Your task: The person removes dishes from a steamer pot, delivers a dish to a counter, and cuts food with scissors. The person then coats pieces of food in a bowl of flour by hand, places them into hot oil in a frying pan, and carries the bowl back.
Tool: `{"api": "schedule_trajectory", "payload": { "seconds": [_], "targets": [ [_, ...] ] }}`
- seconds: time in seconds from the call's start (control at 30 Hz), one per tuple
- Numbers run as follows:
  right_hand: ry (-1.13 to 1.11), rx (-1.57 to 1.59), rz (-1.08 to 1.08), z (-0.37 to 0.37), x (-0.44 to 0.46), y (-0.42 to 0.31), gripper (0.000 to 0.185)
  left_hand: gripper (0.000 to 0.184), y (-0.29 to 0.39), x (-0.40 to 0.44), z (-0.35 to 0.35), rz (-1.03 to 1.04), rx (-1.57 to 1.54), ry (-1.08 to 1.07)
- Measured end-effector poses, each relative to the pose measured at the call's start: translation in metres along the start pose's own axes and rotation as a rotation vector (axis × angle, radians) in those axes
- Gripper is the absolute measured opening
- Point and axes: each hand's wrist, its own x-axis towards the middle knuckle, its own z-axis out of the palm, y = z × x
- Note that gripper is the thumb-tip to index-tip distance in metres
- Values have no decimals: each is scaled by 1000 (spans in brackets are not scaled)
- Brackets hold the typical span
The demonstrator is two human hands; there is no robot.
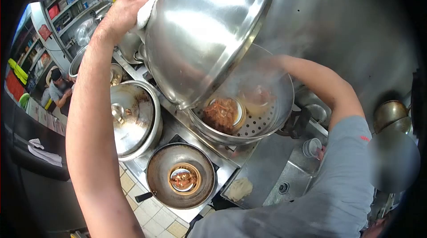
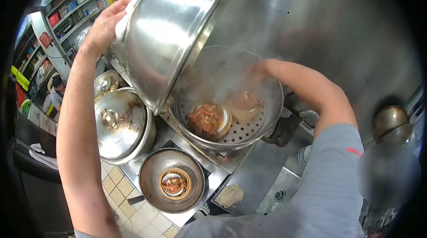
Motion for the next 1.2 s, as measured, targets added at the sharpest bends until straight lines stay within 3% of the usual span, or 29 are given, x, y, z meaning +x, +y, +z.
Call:
{"api": "schedule_trajectory", "payload": {
  "seconds": [0.23, 0.27, 0.33, 0.4, 0.63, 0.7, 0.8, 0.83, 0.9, 0.97, 1.0, 1.03, 1.07, 1.1, 1.17, 1.2],
  "targets": [
    [370, -60, -121, -45, -133, 16, 39, 35, -9, 13, -4, 77, -24, -53],
    [455, 347, -110, -43, -166, 18, 34, 36, -17, 19, -7, 74, -69, -64],
    [594, 348, 32, -39, -230, 2, 31, 36, -16, 20, -3, 42, -47, -49],
    [558, 259, 114, -34, -285, 11, 33, 37, -16, 21, -6, 18, -32, -46],
    [546, 439, 50, 109, -413, 35, 43, 38, -36, 43, -12, 156, 64, -92],
    [456, 658, 202, 170, -430, 17, 41, 39, -44, 46, -12, 168, 44, 3],
    [482, 702, 288, 283, -413, 18, 37, 44, -42, 47, -16, 111, -7, -145],
    [399, 838, 346, 311, -398, 9, 36, 44, -39, 44, -13, 110, -14, -159],
    [469, 832, 345, 385, -352, 8, 29, 44, -31, 35, -8, 24, -16, -93],
    [574, 896, 345, 454, -298, -2, 20, 44, -32, 34, -15, 59, -12, -159],
    [410, 980, 507, 434, -283, -38, 19, 43, -32, 31, -12, 144, 58, -116],
    [392, 234, 213, 521, -234, 23, 23, 42, -25, 30, -1, 242, 109, -70],
    [633, 380, 215, 553, -205, 18, 29, 45, -30, 35, 0, 251, 152, -84],
    [400, 490, 288, 557, -183, 11, 25, 47, -34, 40, -4, 256, 207, -90],
    [265, 933, 415, 567, -151, -1, 21, 49, -35, 51, -6, 197, 142, -114],
    [269, 938, 415, 572, -155, 5, 21, 49, -32, 52, 3, 203, 143, -117]
  ]
}}
